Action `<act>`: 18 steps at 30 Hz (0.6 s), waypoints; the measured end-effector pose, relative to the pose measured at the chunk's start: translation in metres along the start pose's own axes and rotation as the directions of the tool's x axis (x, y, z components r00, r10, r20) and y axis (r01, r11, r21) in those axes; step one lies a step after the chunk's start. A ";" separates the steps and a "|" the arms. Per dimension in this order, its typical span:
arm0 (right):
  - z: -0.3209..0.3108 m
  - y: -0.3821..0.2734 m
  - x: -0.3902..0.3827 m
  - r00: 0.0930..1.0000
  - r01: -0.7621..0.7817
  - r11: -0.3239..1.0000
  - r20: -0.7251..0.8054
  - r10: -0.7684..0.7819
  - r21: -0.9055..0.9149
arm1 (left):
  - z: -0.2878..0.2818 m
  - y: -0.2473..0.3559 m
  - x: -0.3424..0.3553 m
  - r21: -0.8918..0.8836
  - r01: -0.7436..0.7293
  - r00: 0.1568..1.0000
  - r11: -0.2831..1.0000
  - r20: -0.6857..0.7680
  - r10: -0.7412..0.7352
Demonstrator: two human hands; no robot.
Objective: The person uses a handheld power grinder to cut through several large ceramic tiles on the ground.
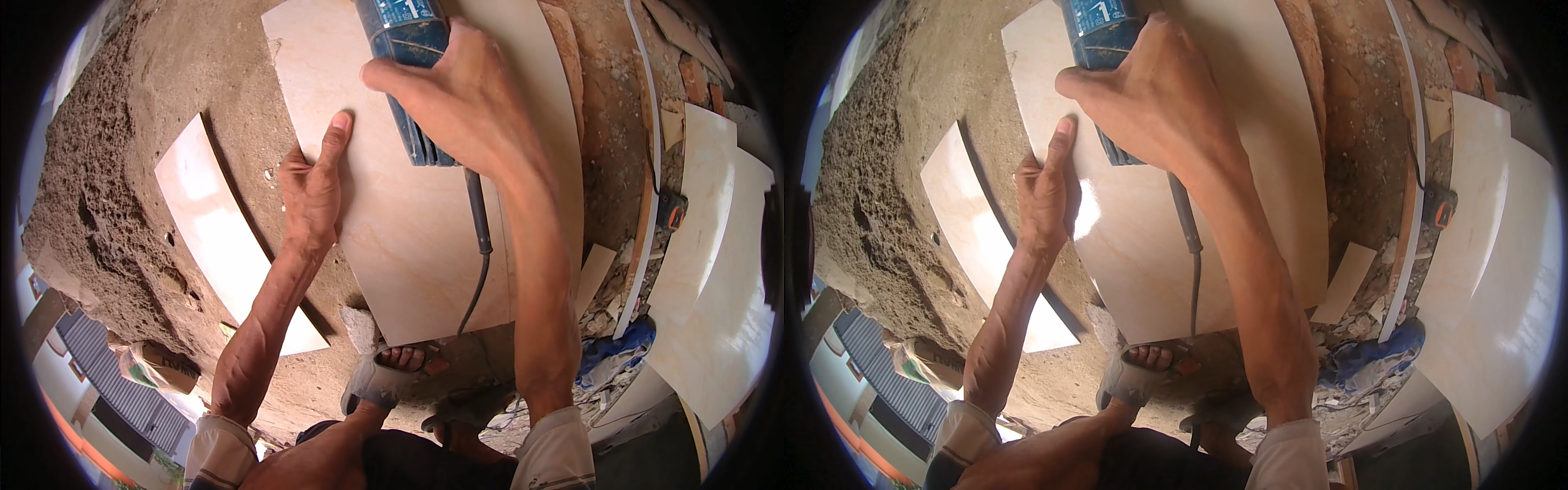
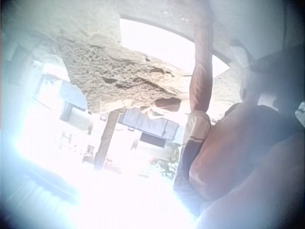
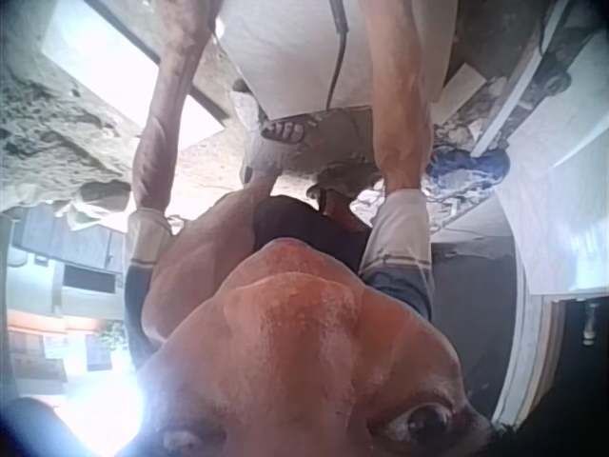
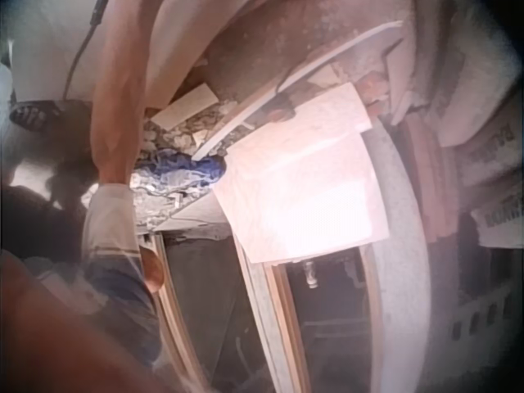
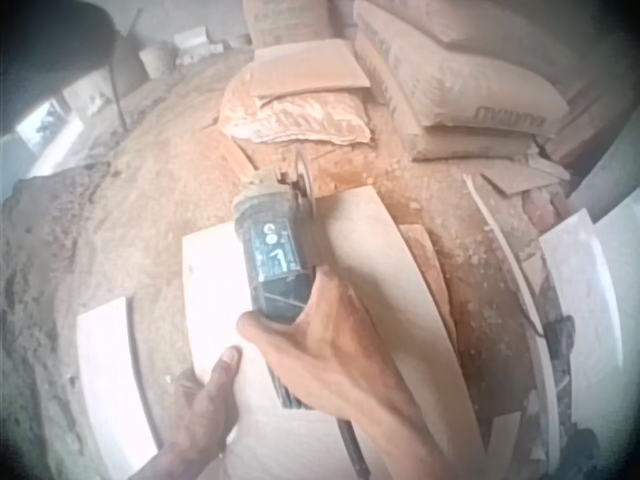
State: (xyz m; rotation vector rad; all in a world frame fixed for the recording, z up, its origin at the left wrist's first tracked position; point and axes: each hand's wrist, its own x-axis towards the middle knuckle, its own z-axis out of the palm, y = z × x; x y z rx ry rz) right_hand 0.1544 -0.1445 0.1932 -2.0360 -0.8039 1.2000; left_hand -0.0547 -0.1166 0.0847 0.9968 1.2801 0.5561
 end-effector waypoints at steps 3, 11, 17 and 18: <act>0.020 0.033 0.007 0.953 0.244 0.967 -0.171 -0.252 -0.069 | -0.002 -0.002 0.000 -0.008 -0.013 1.000 1.000 0.015 0.013; 0.022 0.037 0.002 0.946 0.255 0.966 -0.195 -0.258 -0.043 | -0.002 -0.003 0.001 0.007 -0.011 1.000 1.000 0.011 0.011; 0.018 0.043 0.001 0.973 0.197 0.979 -0.118 -0.201 -0.044 | -0.003 -0.003 0.001 0.028 -0.022 1.000 0.999 0.003 0.022; 0.019 0.043 -0.001 0.965 0.213 0.977 -0.154 -0.214 -0.024 | -0.002 -0.004 0.002 0.019 -0.023 1.000 1.000 0.004 0.023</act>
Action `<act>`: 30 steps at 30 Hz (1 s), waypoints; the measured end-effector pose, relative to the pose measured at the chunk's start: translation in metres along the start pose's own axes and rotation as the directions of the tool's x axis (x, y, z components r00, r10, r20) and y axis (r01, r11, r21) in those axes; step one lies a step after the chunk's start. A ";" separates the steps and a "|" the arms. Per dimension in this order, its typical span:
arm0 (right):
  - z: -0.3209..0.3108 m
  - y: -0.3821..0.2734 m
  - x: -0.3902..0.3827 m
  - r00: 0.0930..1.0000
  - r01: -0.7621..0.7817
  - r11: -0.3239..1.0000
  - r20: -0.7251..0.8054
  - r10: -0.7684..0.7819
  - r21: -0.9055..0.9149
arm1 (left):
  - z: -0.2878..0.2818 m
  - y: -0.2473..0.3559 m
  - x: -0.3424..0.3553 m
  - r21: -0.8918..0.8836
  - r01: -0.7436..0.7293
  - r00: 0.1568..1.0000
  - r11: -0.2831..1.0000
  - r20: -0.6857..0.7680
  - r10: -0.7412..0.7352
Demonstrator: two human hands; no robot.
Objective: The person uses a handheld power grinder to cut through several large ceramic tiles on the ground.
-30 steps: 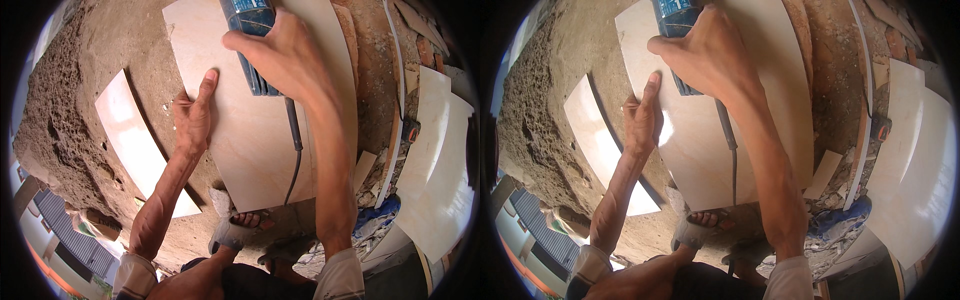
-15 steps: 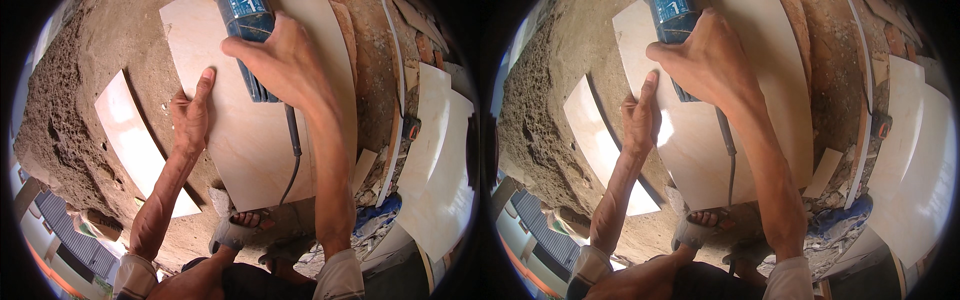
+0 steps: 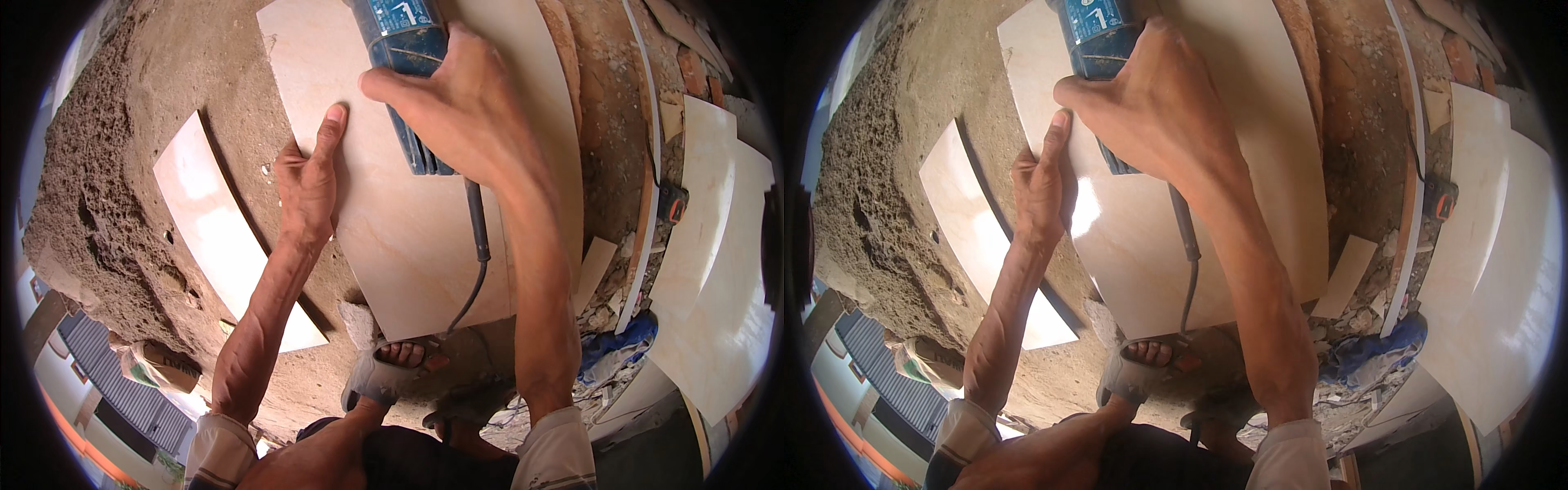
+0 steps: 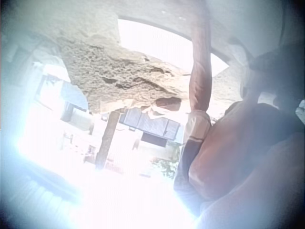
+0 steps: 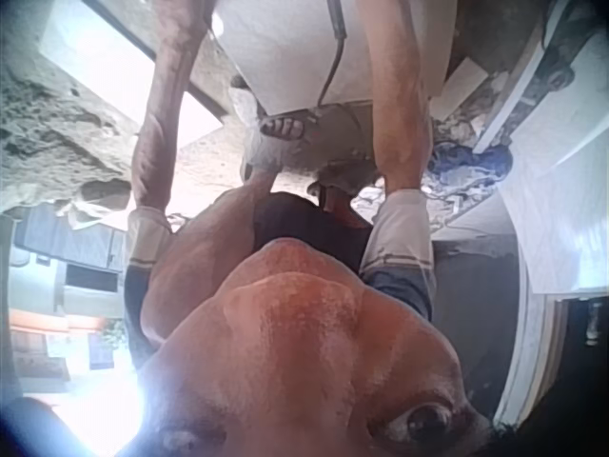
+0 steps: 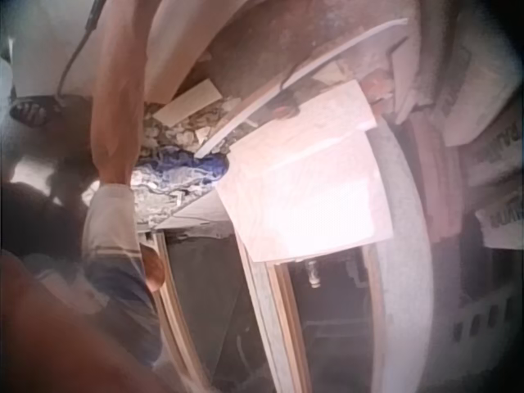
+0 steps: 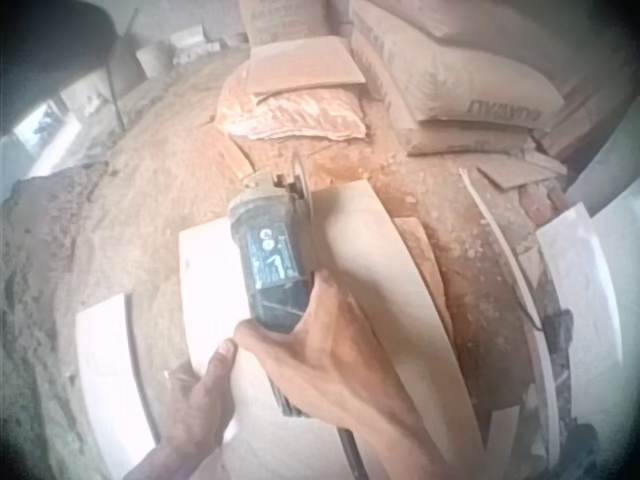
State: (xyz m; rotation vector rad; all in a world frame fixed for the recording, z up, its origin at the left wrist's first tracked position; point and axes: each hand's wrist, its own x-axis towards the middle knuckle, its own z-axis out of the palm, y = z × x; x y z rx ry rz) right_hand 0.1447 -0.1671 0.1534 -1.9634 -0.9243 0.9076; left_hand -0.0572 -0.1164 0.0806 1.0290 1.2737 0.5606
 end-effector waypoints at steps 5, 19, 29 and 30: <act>0.002 0.000 -0.008 0.999 0.016 0.998 -0.052 -0.013 0.055 | 0.001 0.003 -0.002 0.016 0.006 1.000 1.000 0.007 -0.006; 0.001 0.005 -0.021 1.000 0.015 0.998 -0.025 -0.014 0.068 | 0.002 0.000 -0.002 0.060 -0.091 0.995 0.994 -0.024 0.093; -0.002 0.005 -0.031 0.999 -0.029 0.994 0.017 0.028 0.105 | -0.001 -0.002 0.000 0.081 -0.098 0.995 0.992 -0.024 0.100; -0.002 0.006 -0.032 1.000 -0.025 0.994 0.013 0.024 0.104 | -0.001 -0.003 0.002 0.083 -0.105 0.994 0.991 -0.027 0.107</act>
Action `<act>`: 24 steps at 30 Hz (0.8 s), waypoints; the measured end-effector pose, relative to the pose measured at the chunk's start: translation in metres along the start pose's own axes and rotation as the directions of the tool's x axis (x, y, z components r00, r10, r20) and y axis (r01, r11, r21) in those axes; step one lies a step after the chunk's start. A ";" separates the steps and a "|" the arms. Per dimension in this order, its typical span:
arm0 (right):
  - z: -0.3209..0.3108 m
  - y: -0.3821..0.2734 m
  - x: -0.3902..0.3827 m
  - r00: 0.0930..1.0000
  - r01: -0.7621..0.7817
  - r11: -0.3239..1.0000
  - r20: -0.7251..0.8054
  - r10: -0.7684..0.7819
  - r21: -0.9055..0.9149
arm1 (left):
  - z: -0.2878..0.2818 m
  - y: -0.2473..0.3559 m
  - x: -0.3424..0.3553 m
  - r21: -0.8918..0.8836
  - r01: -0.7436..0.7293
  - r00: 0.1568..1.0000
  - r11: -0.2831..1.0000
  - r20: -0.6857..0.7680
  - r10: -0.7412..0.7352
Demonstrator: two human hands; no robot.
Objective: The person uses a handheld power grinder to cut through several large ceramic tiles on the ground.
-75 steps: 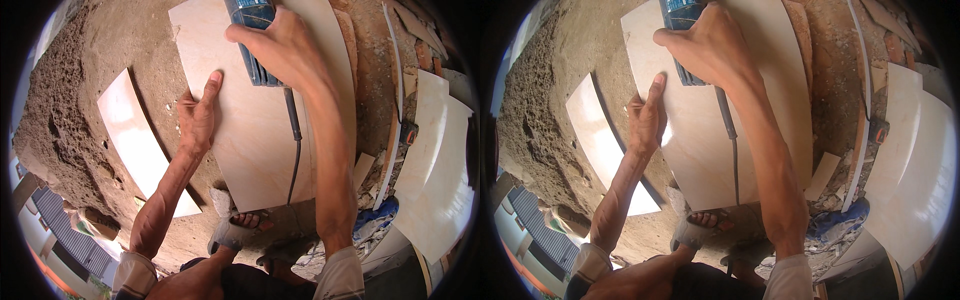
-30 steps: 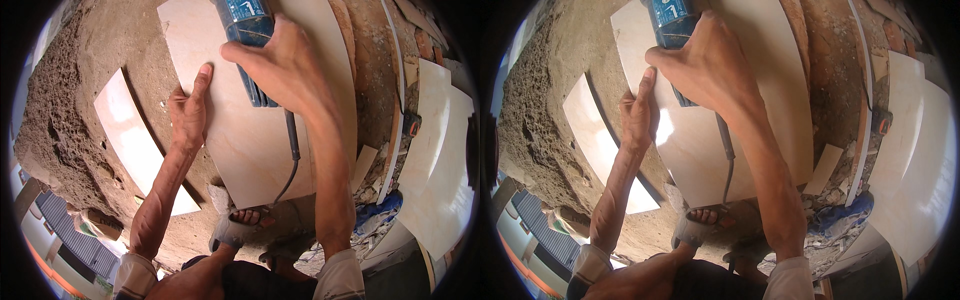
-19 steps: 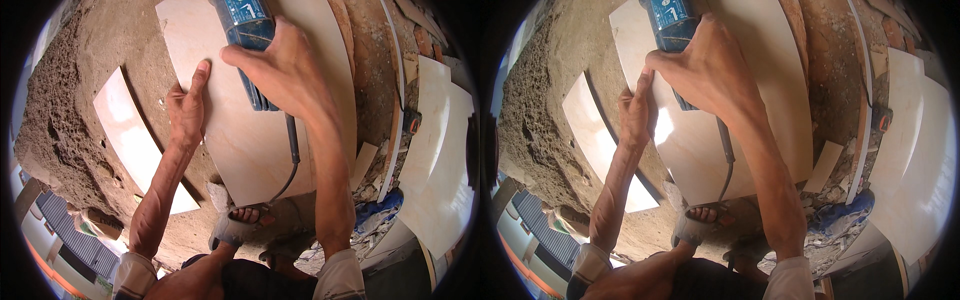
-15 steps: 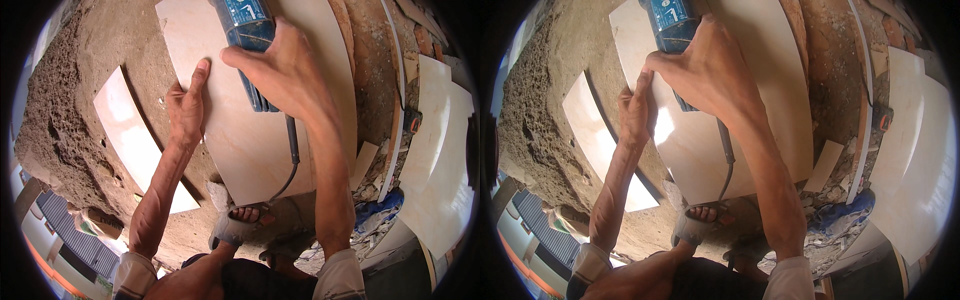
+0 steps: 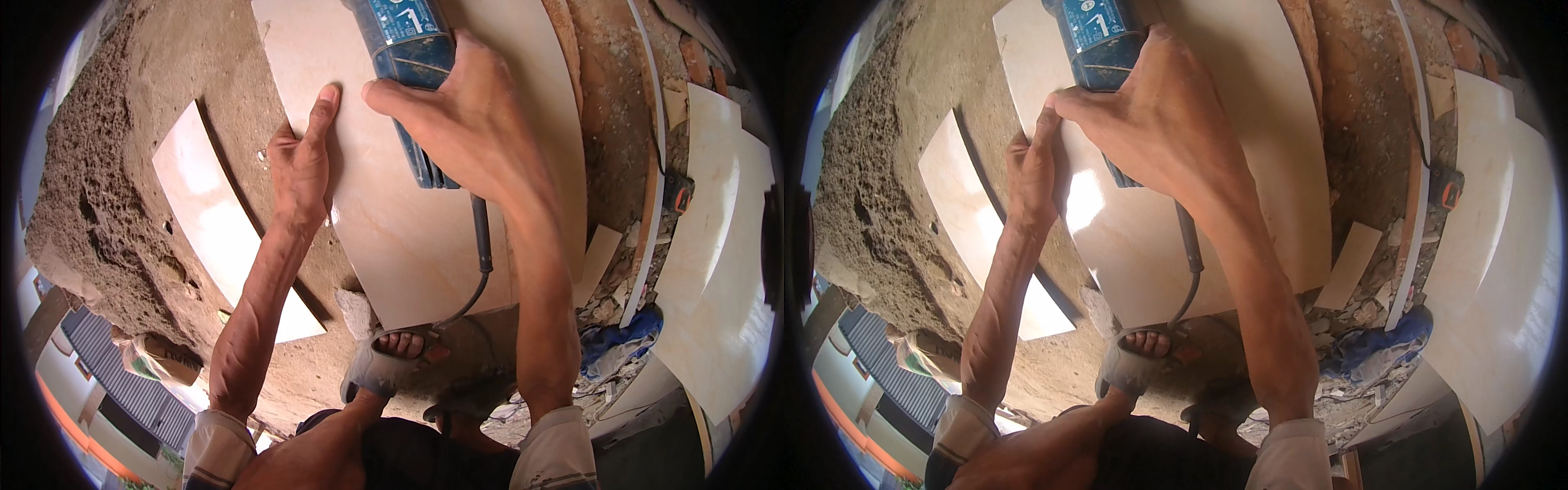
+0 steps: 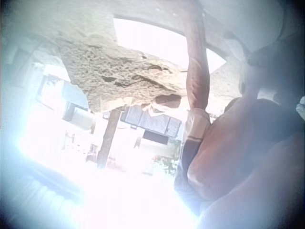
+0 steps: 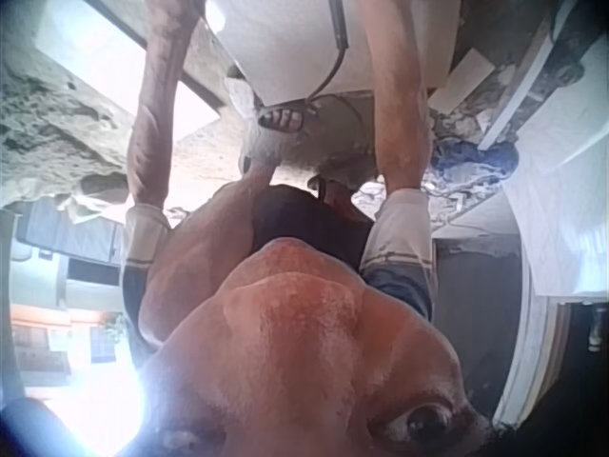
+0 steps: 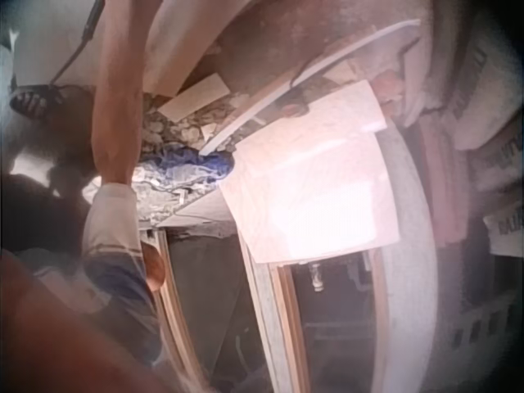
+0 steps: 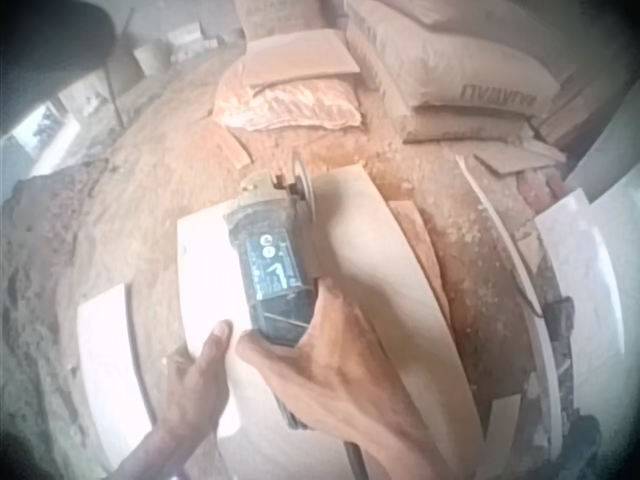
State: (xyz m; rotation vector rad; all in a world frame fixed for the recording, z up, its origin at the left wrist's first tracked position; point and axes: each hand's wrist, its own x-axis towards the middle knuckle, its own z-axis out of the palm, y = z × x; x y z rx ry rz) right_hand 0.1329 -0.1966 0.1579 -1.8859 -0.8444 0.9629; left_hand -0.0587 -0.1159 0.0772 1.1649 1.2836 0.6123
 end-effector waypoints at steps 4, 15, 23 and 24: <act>0.000 0.002 -0.003 1.000 0.003 1.000 0.000 -0.003 -0.013 | -0.003 -0.004 0.001 0.006 -0.002 1.000 1.000 0.023 0.002; -0.001 0.007 -0.014 0.999 -0.030 0.999 0.030 0.030 -0.028 | -0.002 -0.003 0.001 0.031 -0.018 1.000 0.999 0.013 0.017; -0.005 0.007 -0.019 0.993 -0.068 0.997 0.092 0.071 -0.032 | -0.006 -0.007 0.002 0.026 -0.027 0.999 0.999 0.034 0.026; -0.006 0.007 -0.021 0.992 -0.086 0.996 0.090 0.088 -0.026 | -0.004 -0.004 0.001 0.022 -0.029 0.999 0.999 0.039 0.028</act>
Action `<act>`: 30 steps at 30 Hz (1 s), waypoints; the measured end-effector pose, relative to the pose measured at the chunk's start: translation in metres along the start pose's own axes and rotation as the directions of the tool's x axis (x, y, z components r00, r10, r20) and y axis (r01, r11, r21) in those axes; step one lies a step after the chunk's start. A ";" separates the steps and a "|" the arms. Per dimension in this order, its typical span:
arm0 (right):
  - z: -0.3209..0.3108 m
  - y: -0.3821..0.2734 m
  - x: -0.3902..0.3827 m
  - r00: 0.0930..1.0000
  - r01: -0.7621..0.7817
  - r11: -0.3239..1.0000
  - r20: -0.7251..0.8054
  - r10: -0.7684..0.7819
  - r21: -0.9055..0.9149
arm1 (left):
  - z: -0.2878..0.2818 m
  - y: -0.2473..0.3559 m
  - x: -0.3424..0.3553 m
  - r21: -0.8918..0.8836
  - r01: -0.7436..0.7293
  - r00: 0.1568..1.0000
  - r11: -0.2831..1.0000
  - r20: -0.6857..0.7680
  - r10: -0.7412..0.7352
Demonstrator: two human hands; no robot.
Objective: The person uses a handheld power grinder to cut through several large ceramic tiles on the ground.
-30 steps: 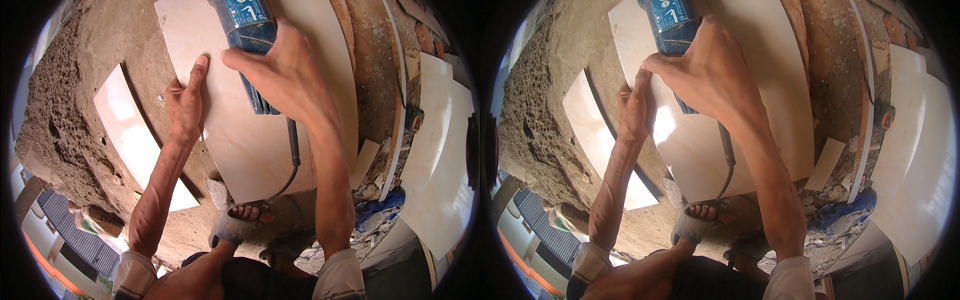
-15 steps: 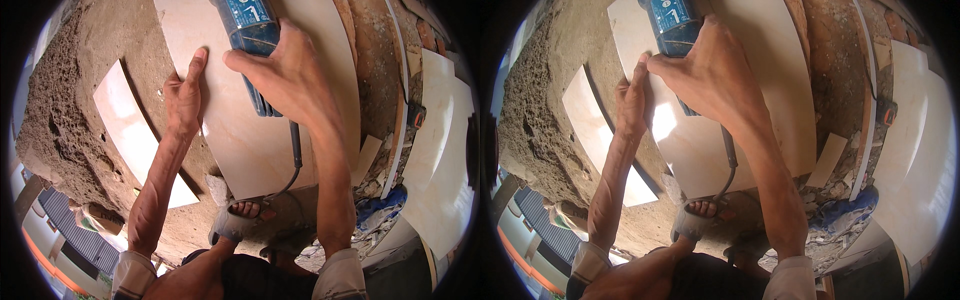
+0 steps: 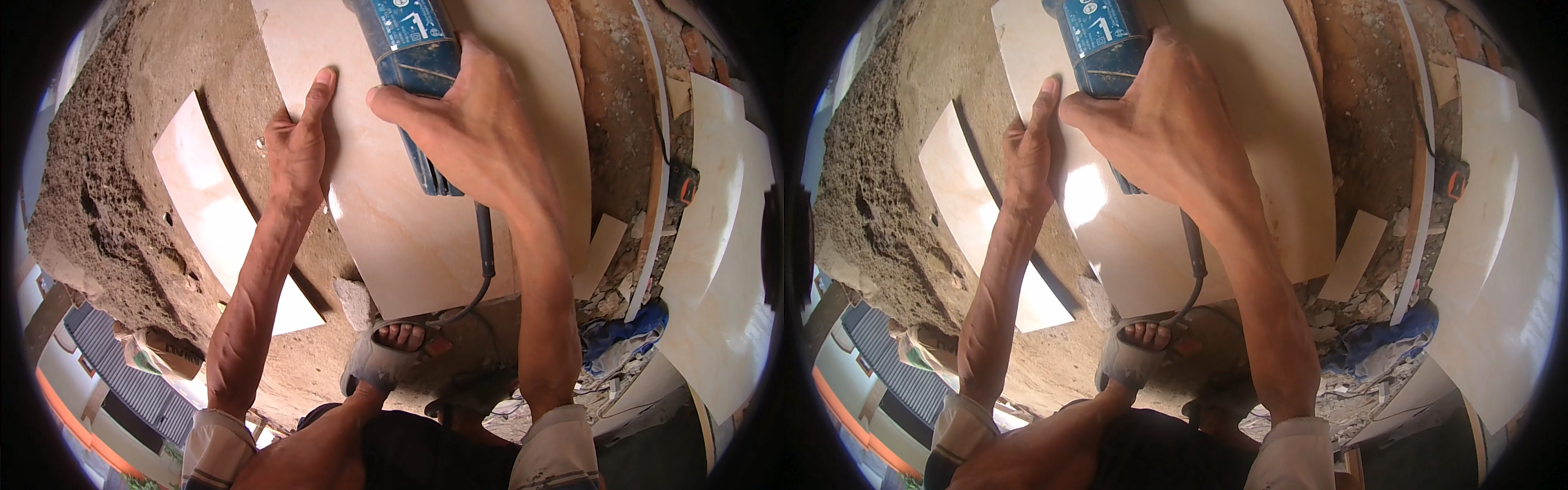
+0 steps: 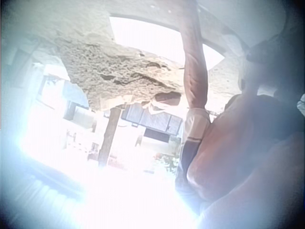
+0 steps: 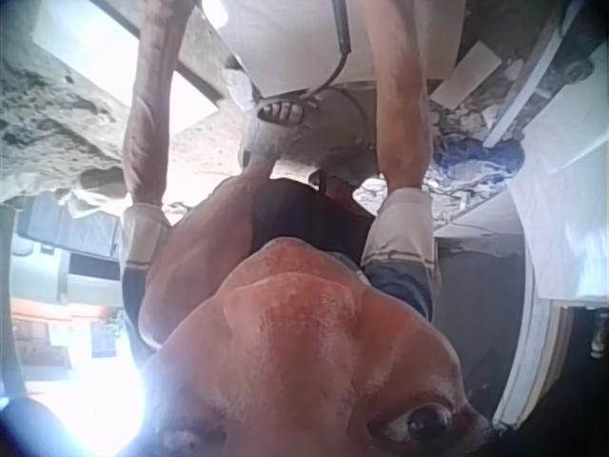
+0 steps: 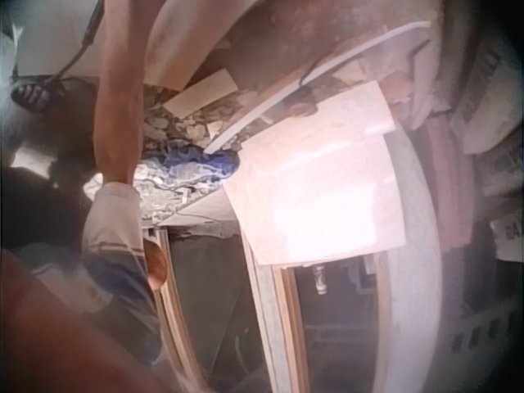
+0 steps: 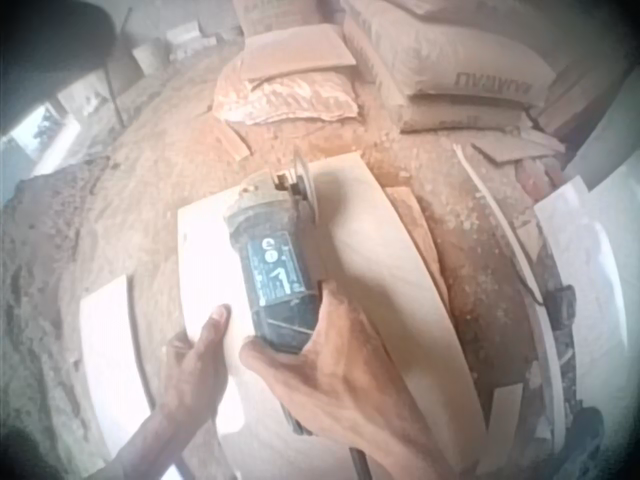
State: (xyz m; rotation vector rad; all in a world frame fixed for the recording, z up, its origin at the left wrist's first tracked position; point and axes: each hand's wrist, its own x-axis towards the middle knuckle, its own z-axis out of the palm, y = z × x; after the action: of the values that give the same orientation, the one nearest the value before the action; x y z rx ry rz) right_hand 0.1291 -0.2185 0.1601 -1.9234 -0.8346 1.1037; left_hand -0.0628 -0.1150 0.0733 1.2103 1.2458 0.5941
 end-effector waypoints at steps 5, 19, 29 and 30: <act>0.005 0.008 -0.003 0.997 0.035 0.999 -0.063 -0.036 -0.024 | 0.000 0.004 -0.002 0.011 0.032 0.999 0.999 0.031 -0.033; 0.004 0.004 0.005 0.994 0.091 0.996 -0.065 -0.090 0.018 | 0.004 0.008 -0.003 -0.004 0.056 0.998 0.998 0.017 -0.056; 0.003 0.007 -0.012 1.000 0.009 0.999 -0.029 -0.008 0.042 | 0.004 0.004 0.000 -0.019 0.020 0.999 1.000 -0.030 -0.021; 0.002 0.006 -0.013 0.999 0.017 0.999 -0.032 -0.015 0.049 | 0.002 0.003 0.000 -0.002 0.027 0.999 1.000 -0.017 -0.027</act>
State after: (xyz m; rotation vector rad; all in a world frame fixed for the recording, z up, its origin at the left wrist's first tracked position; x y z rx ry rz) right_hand 0.1226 -0.2313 0.1599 -1.8858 -0.7966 1.0718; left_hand -0.0596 -0.1147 0.0760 1.1872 1.2736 0.5874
